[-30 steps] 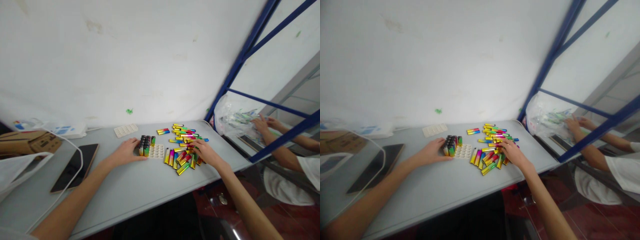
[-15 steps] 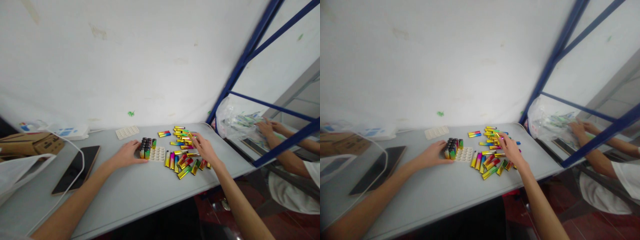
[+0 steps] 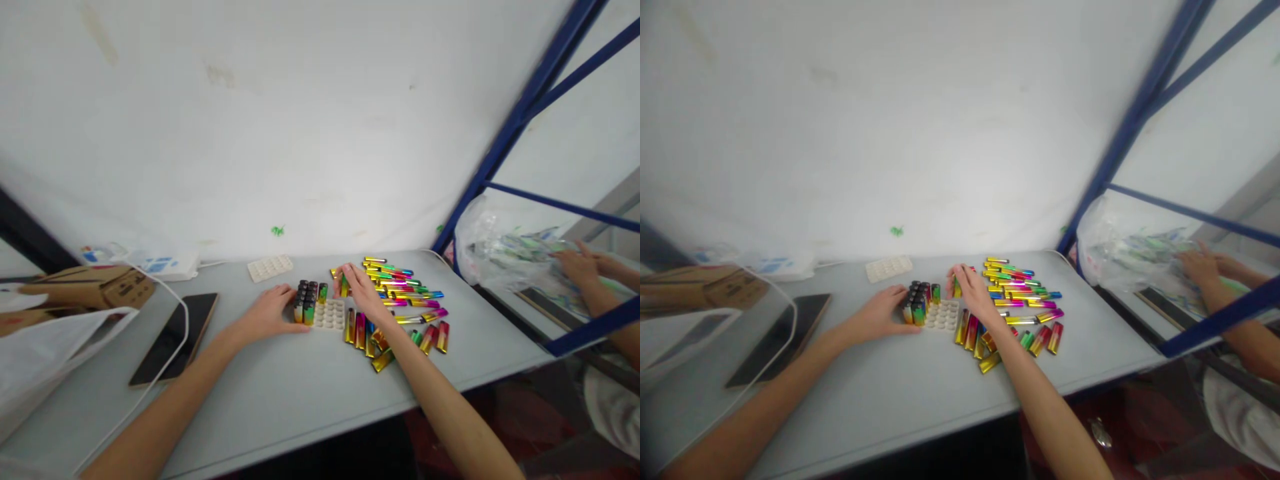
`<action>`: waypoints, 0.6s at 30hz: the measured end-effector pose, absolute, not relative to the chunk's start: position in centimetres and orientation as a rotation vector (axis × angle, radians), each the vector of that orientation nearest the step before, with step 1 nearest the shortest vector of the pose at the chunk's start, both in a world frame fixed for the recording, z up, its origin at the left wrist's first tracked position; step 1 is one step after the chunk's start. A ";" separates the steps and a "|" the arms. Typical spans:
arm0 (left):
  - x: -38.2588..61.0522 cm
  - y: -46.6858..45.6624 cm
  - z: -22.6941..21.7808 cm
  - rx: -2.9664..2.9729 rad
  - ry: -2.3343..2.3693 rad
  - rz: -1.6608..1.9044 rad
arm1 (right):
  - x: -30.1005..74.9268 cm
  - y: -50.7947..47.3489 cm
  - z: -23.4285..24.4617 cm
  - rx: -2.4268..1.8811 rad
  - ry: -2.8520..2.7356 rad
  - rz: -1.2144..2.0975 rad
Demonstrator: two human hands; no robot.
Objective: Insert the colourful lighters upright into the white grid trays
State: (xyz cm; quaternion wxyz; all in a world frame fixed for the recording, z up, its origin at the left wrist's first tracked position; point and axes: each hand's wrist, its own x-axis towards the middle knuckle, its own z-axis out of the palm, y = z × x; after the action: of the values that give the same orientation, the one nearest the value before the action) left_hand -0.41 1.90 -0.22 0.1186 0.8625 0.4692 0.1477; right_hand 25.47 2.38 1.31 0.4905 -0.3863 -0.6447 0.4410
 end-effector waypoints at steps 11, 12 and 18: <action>-0.3 2.0 -0.3 2.509 1.406 0.422 | 25.1 1.8 0.4 -1.207 -1.167 1.287; -0.2 2.0 -0.3 2.511 1.410 0.415 | 25.1 1.7 0.3 -1.206 -1.193 1.259; -0.3 2.0 -0.3 2.533 1.401 0.390 | 24.9 1.5 0.2 -1.191 -1.260 1.203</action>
State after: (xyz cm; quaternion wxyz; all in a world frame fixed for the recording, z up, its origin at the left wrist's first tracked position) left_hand -0.27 2.03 -0.32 0.1101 0.8620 0.4768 0.1326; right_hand 24.90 1.53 0.16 0.4929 -0.4911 -0.5195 0.4960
